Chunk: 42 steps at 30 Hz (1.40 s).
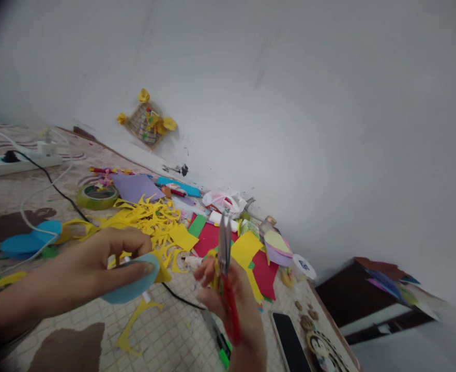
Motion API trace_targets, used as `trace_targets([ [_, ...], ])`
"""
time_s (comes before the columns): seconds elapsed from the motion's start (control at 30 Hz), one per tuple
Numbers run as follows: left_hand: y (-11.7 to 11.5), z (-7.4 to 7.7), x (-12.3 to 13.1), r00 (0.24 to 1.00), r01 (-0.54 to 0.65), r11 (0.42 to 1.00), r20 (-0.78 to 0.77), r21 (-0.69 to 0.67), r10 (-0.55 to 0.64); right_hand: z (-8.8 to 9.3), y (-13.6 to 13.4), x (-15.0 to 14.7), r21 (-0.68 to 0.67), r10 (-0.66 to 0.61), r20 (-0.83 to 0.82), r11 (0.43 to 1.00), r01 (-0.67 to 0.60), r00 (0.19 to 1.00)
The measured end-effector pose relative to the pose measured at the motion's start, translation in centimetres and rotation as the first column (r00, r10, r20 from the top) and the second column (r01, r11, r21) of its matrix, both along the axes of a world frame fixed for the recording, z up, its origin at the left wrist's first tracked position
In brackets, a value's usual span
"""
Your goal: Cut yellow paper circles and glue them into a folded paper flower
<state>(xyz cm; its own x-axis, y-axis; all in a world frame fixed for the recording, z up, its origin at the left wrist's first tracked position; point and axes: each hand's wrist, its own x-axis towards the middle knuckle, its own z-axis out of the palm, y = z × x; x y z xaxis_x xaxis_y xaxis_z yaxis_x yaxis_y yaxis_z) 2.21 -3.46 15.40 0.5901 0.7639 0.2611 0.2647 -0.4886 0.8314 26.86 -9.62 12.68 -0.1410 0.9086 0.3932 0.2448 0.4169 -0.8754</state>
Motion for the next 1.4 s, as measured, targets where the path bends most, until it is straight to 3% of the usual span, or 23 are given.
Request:
trace_targets([
  [0.13, -0.9, -1.7, 2.5, 0.989, 0.024, 0.983, -0.151, 0.184, 0.004, -0.3, 0.6, -3.5, 0.045, 0.002, -0.071, 0.999, 0.001, 0.997],
  [0.23, -1.1, -2.5, 3.3, 0.985, 0.018, 0.978, -0.17, 0.21, 0.018, -0.5, 0.8, -4.4, 0.005, 0.011, -0.064, 1.0, -0.011, 0.998],
  [0.33, -0.7, -2.1, 3.1, 0.99, 0.022, 0.995, -0.143, 0.102, -0.007, -0.4, 0.9, -4.5, -0.028, -0.026, -0.1, 0.999, 0.024, 0.995],
  [0.5, -0.1, -0.7, 2.5, 0.995, -0.018, 0.969, 0.095, -0.245, 0.043, -0.7, 1.1, -5.2, 0.039, -0.025, -0.248, 0.999, 0.036, 0.968],
  [0.7, -0.5, -1.1, 3.0, 0.969, 0.104, 0.963, 0.245, -0.248, -0.041, -1.7, 0.9, -5.4, 0.037, -0.15, -0.301, 0.985, 0.169, 0.942],
  [0.8, -0.2, -1.2, 2.4, 0.919, -0.039, 0.977, 0.377, -0.211, 0.118, -1.4, 0.6, -5.6, -0.027, -0.108, -0.266, 0.994, 0.104, 0.958],
  [0.9, 0.8, -1.3, 1.2, 0.762, -0.275, 0.928, 0.532, -0.251, 0.37, -1.7, 0.5, -6.8, -0.076, 0.004, -0.181, 0.997, -0.018, 0.983],
  [0.97, 1.4, -1.3, 0.4, 0.659, -0.364, 0.889, 0.598, -0.277, 0.456, -2.4, 0.6, -8.0, -0.105, 0.035, -0.148, 0.993, -0.051, 0.988],
  [1.17, 1.1, -0.3, -0.4, 0.499, -0.454, 0.829, 0.678, -0.327, 0.54, -4.6, 1.4, -9.7, -0.303, 0.146, -0.052, 0.94, -0.155, 0.988],
  [1.33, 0.5, 0.1, -0.5, 0.477, -0.479, 0.815, 0.682, -0.327, 0.554, -5.3, 2.1, -9.2, -0.335, 0.14, -0.039, 0.931, -0.145, 0.989],
  [1.4, 0.5, -0.2, -0.5, 0.503, -0.503, 0.817, 0.673, -0.283, 0.543, -5.7, 2.4, -9.0, -0.367, 0.118, -0.049, 0.921, -0.128, 0.992],
])
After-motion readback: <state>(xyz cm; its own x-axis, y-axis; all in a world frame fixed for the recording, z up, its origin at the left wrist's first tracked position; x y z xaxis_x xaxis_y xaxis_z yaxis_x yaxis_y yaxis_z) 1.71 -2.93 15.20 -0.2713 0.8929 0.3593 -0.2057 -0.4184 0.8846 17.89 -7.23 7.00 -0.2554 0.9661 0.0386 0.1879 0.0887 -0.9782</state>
